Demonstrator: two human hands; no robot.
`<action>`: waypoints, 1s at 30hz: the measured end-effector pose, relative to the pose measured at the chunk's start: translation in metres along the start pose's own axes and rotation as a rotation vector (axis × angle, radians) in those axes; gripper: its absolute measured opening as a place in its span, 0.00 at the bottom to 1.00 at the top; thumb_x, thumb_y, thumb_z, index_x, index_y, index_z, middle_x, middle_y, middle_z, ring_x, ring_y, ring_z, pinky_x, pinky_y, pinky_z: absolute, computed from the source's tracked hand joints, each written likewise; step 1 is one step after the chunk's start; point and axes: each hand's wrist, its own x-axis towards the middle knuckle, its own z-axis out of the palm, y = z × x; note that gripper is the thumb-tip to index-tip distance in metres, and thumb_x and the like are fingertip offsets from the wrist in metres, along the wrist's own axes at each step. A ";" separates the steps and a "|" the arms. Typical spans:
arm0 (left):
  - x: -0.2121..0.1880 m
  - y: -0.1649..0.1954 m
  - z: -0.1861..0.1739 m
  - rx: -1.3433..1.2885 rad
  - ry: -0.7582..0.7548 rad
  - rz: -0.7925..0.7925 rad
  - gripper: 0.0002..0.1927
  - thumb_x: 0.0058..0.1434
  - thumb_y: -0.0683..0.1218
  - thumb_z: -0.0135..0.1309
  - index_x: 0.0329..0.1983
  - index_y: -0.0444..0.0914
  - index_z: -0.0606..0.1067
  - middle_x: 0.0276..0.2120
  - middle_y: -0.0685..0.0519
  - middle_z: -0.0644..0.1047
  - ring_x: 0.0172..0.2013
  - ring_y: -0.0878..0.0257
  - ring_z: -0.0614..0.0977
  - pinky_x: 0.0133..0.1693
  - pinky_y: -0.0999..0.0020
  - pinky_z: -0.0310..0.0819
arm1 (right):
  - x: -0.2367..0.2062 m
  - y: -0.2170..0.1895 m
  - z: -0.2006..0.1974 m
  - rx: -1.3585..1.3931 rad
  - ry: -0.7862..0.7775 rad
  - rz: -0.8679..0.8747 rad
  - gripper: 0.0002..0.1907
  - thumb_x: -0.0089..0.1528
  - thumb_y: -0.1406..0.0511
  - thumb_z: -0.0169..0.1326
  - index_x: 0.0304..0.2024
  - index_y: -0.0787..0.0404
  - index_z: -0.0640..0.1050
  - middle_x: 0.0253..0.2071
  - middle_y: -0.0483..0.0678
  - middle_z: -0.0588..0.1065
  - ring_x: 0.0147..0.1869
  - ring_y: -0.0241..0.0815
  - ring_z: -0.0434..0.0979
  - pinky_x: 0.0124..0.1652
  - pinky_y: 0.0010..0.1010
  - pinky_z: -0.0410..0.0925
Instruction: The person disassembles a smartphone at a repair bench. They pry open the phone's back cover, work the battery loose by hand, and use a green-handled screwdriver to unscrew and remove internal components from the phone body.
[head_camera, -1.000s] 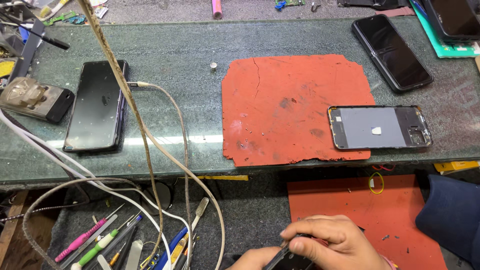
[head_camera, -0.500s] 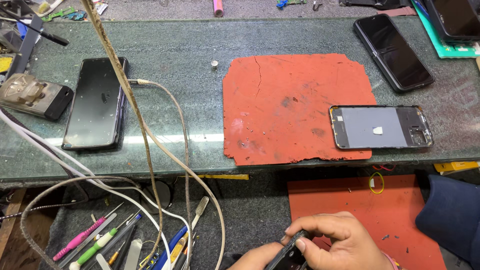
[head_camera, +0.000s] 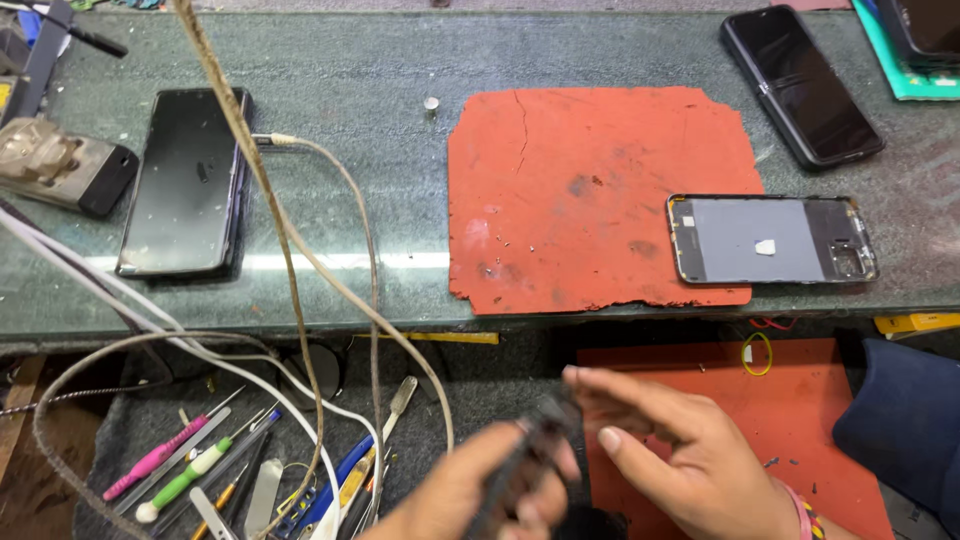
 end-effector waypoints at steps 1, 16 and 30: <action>-0.007 0.008 0.006 -0.017 0.088 0.048 0.22 0.73 0.60 0.45 0.51 0.37 0.73 0.28 0.55 0.72 0.24 0.69 0.71 0.24 0.75 0.65 | 0.003 0.000 0.001 -0.094 0.003 0.033 0.21 0.60 0.67 0.56 0.56 0.67 0.77 0.53 0.53 0.82 0.56 0.45 0.80 0.51 0.34 0.74; -0.013 0.036 0.050 0.038 0.236 0.450 0.25 0.61 0.36 0.54 0.62 0.33 0.67 0.47 0.45 0.80 0.45 0.60 0.85 0.47 0.61 0.82 | -0.015 0.044 0.020 -0.294 -0.609 0.139 0.19 0.62 0.61 0.52 0.53 0.62 0.77 0.48 0.58 0.80 0.51 0.58 0.81 0.47 0.42 0.73; -0.005 0.028 0.042 0.067 0.261 0.580 0.23 0.63 0.34 0.53 0.62 0.28 0.69 0.47 0.43 0.82 0.44 0.58 0.85 0.48 0.60 0.82 | -0.019 0.047 0.008 -0.456 -0.855 0.103 0.12 0.64 0.64 0.51 0.46 0.62 0.80 0.42 0.60 0.79 0.46 0.57 0.81 0.45 0.42 0.73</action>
